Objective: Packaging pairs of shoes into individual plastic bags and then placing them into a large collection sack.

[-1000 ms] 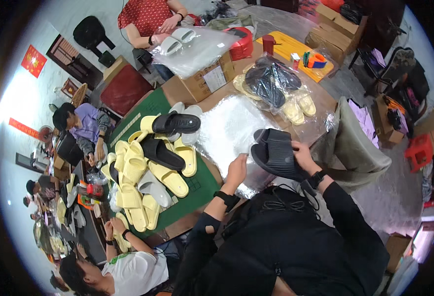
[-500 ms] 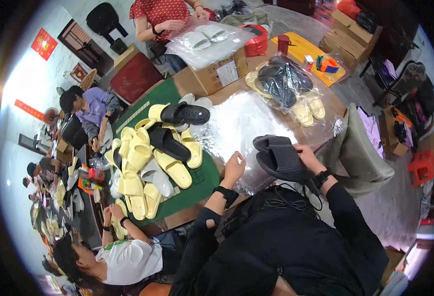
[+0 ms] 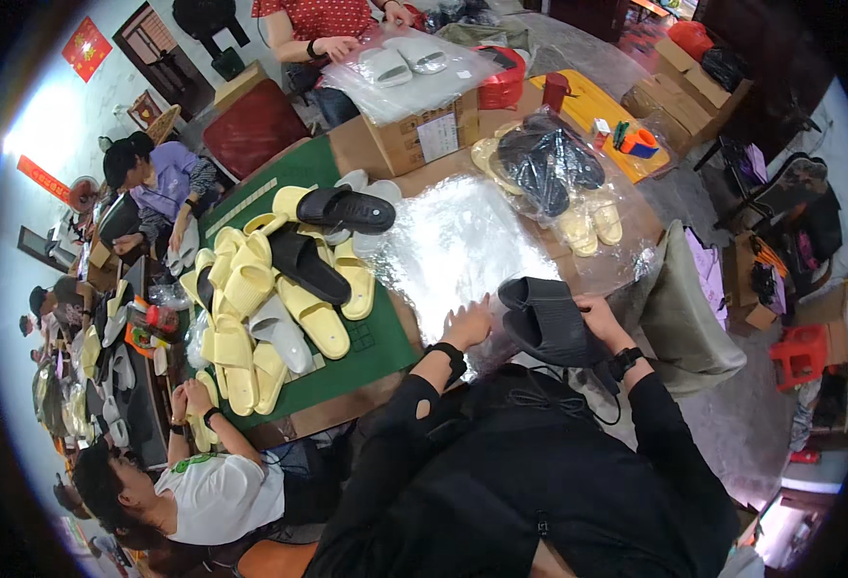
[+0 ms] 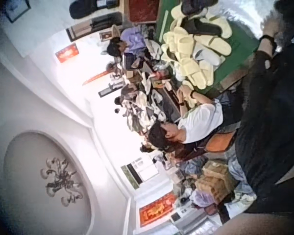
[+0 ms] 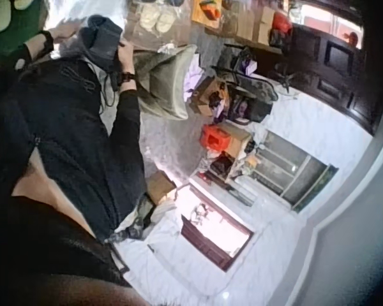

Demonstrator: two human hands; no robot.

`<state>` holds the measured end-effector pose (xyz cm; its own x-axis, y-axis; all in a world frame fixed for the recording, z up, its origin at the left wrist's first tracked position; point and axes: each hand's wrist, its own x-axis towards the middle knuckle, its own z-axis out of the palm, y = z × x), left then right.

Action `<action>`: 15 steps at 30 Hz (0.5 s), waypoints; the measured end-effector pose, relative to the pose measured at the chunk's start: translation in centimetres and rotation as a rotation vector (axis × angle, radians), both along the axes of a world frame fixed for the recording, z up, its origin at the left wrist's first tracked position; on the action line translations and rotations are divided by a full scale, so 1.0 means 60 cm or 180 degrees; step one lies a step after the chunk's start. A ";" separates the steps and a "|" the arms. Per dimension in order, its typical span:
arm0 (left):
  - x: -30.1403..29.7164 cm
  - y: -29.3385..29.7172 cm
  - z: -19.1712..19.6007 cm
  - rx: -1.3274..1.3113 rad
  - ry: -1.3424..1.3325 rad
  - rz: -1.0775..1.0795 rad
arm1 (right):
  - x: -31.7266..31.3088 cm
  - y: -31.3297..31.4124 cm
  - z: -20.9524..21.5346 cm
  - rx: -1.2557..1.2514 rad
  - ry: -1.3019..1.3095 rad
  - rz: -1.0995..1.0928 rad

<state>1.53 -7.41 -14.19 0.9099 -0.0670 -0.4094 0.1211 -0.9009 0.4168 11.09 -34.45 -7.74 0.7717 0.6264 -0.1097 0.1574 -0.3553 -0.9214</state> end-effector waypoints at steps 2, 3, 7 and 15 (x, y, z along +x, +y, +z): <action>0.004 -0.010 -0.016 0.0292 -0.0127 0.0279 | -0.004 -0.015 -0.010 0.0035 0.0113 -0.0092; 0.008 -0.011 -0.018 0.0432 -0.0051 0.0182 | -0.007 -0.023 -0.012 0.0093 0.0170 -0.0120; 0.016 0.020 -0.063 0.0262 -0.0031 -0.0235 | -0.019 -0.025 0.004 -0.0106 0.0469 -0.0101; 0.034 0.040 -0.048 -0.1671 -0.0322 0.0929 | -0.005 -0.016 0.018 0.0250 0.0471 0.0172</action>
